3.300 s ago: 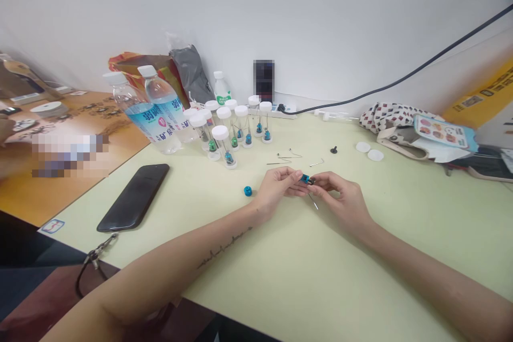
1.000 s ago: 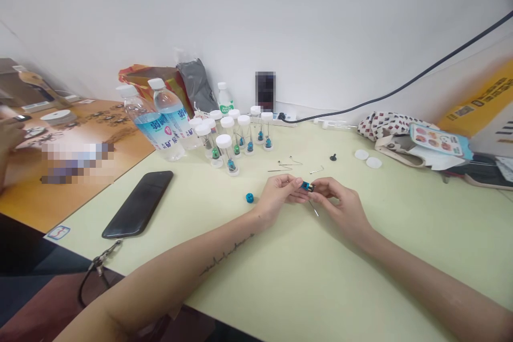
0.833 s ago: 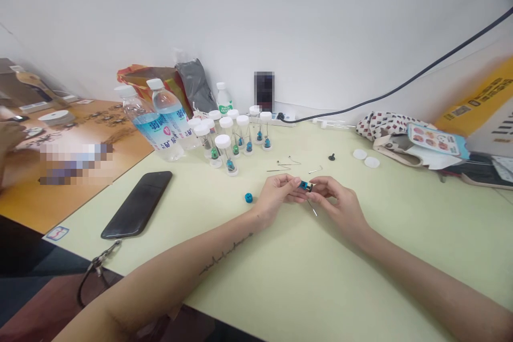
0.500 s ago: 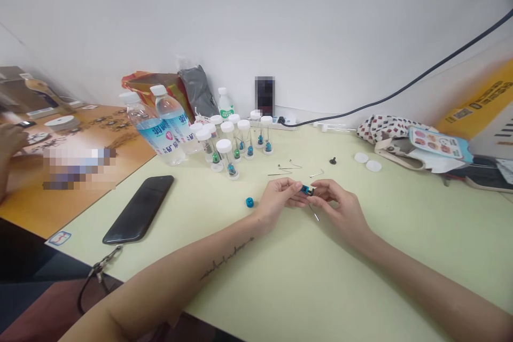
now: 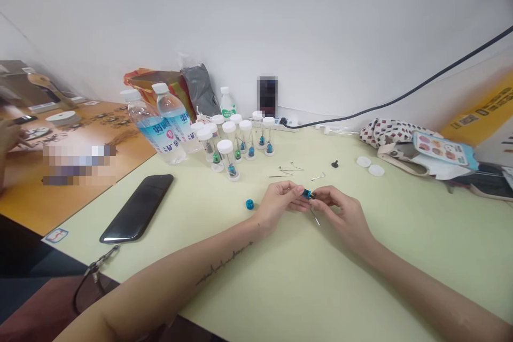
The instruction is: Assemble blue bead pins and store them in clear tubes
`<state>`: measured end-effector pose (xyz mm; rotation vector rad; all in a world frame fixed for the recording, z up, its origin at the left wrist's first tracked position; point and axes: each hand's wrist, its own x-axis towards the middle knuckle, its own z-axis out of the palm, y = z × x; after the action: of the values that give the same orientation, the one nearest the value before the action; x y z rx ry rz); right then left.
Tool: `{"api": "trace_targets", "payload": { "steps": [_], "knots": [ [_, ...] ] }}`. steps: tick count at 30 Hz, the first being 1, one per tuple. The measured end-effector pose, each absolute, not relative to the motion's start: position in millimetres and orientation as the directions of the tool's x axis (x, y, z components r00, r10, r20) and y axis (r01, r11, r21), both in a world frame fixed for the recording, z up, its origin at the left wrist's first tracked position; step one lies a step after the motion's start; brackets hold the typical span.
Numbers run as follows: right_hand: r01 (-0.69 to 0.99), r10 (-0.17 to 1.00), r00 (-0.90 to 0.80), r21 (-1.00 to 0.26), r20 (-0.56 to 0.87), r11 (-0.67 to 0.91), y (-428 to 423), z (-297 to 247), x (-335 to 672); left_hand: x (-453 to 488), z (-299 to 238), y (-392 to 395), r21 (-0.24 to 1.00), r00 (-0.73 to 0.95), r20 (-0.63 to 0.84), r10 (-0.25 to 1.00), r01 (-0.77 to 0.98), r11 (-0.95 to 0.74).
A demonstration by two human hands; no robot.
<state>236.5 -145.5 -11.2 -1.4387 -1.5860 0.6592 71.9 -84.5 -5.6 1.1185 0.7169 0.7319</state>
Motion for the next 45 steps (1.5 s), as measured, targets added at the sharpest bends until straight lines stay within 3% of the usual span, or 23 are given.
{"api": "trace_targets", "payload": {
  "steps": [34,45],
  "knots": [
    [0.500,0.979,0.058,-0.854,0.196,0.142,-145.5,-13.2,237.6,72.6,-4.8,-85.5,0.973,0.588,-0.124,0.799,-0.085,0.214],
    [0.455,0.983,0.055,-0.881,0.176,0.132,-143.7,-11.1,236.4,71.6,-6.4,-86.4,0.965,0.587,-0.099,0.804,-0.141,0.222]
  ]
}}
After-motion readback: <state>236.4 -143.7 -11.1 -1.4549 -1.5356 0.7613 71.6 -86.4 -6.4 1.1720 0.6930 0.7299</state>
